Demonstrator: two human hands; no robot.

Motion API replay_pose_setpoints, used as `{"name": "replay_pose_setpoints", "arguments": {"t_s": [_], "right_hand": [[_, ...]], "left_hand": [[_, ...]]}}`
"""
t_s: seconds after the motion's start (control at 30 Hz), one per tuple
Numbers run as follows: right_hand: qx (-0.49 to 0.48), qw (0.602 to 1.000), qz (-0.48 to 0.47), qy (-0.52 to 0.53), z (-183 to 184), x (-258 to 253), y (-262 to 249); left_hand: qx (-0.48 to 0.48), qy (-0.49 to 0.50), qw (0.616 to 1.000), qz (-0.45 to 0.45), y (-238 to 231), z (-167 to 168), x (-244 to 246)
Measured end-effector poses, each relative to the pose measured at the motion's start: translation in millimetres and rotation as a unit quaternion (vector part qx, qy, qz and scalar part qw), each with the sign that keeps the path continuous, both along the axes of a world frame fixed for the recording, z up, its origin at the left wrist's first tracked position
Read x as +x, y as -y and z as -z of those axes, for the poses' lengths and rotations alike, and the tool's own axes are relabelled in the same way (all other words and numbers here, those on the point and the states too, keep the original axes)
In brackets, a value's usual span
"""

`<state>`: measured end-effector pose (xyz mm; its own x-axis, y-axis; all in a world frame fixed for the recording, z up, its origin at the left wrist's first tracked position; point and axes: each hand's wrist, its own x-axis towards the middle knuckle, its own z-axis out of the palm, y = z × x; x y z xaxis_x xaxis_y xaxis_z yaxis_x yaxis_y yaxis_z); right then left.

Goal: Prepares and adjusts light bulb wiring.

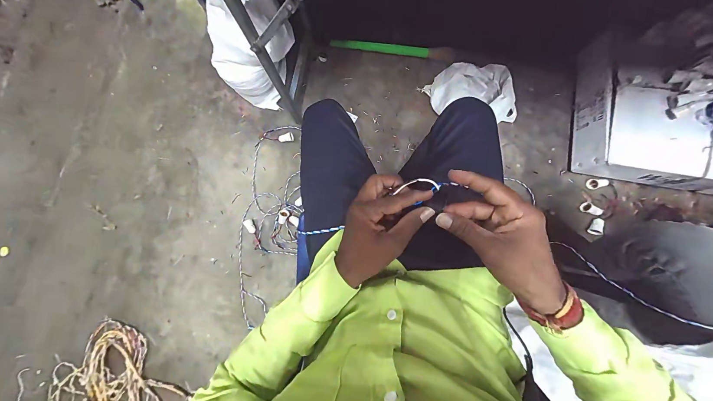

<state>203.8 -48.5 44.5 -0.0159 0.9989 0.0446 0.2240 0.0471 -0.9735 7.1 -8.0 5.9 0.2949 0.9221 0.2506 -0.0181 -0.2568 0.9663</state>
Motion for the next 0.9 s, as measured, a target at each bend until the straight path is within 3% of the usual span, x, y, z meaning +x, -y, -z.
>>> {"name": "replay_pose_setpoints", "arguments": {"t_s": [0.23, 0.43, 0.6, 0.77, 0.9], "right_hand": [[-0.02, 1.0, 0.005, -0.005, 1.1, 2.4, 0.2], [-0.029, 0.999, -0.02, -0.04, 4.2, 3.6, -0.6], [-0.018, 0.998, -0.033, -0.044, 11.3, -1.0, 1.5], [-0.026, 0.999, -0.011, -0.023, 10.9, -4.8, 1.5], [-0.033, 0.999, -0.007, -0.026, 9.0, -3.2, 1.0]], "left_hand": [[0.18, -0.1, 0.978, -0.031, 0.9, 5.3, 1.1], [0.248, -0.154, 0.955, -0.046, 3.9, 10.7, 4.6], [0.221, -0.17, 0.959, -0.048, 3.4, 14.0, 6.4], [0.126, -0.114, 0.986, -0.01, 2.2, 7.6, 0.3], [0.149, -0.111, 0.982, 0.014, -1.8, 5.7, -5.9]]}}
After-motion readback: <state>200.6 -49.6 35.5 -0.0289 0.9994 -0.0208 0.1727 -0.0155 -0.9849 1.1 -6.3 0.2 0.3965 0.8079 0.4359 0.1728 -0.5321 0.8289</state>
